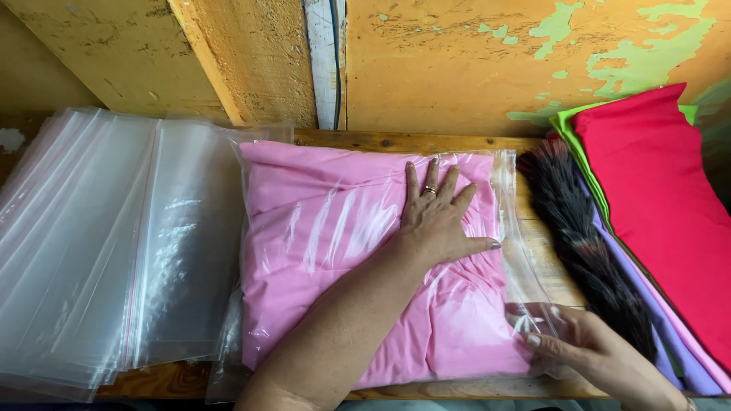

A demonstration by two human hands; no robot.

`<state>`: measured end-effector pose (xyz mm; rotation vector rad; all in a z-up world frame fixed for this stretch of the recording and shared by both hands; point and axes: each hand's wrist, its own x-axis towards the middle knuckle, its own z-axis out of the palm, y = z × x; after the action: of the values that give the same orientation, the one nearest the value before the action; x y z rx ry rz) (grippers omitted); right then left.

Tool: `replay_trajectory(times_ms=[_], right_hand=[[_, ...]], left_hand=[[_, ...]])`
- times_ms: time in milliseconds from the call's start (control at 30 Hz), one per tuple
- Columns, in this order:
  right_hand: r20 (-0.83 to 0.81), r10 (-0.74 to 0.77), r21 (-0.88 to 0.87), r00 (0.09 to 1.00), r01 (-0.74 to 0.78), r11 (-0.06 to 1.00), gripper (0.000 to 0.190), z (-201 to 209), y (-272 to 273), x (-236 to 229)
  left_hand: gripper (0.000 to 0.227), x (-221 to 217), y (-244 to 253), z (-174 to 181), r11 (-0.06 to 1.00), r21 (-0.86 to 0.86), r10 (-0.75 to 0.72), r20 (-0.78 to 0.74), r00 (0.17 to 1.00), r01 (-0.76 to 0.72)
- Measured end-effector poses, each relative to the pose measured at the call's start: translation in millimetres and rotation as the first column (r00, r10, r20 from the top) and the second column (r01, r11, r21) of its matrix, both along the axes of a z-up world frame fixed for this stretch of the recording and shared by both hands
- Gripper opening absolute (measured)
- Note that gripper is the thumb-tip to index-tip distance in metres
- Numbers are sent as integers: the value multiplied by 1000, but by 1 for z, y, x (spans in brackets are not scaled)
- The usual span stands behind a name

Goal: The person brushes a folded pink cloth with a small brush, then places it into a clear plastic bag and seals the bag. The person continues to brush the bagged cloth afterward.

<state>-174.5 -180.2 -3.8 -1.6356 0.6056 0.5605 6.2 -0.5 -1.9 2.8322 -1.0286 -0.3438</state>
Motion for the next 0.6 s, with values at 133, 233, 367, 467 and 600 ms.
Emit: replay_trajectory(times_ms=[133, 233, 367, 467, 600], right_hand=[[229, -65, 16, 971, 64, 998, 54, -6, -12, -19], [328, 19, 52, 944, -39, 998, 62, -13, -13, -24], [330, 95, -14, 939, -95, 995, 63, -7, -5, -25], [345, -101, -66, 933, 131, 989, 54, -22, -19, -30], [349, -285, -14, 893, 309, 951, 45, -31, -22, -41]], left_hand=[[101, 0, -1, 0, 1000, 15, 2, 17, 1000, -2], [101, -3, -1, 2, 1000, 7, 8, 15, 1000, -8], [101, -6, 1, 6, 1000, -9, 12, -12, 1000, -13], [99, -4, 0, -1, 999, -39, 30, 50, 998, -28], [99, -4, 0, 1, 999, -14, 39, 31, 999, -38]])
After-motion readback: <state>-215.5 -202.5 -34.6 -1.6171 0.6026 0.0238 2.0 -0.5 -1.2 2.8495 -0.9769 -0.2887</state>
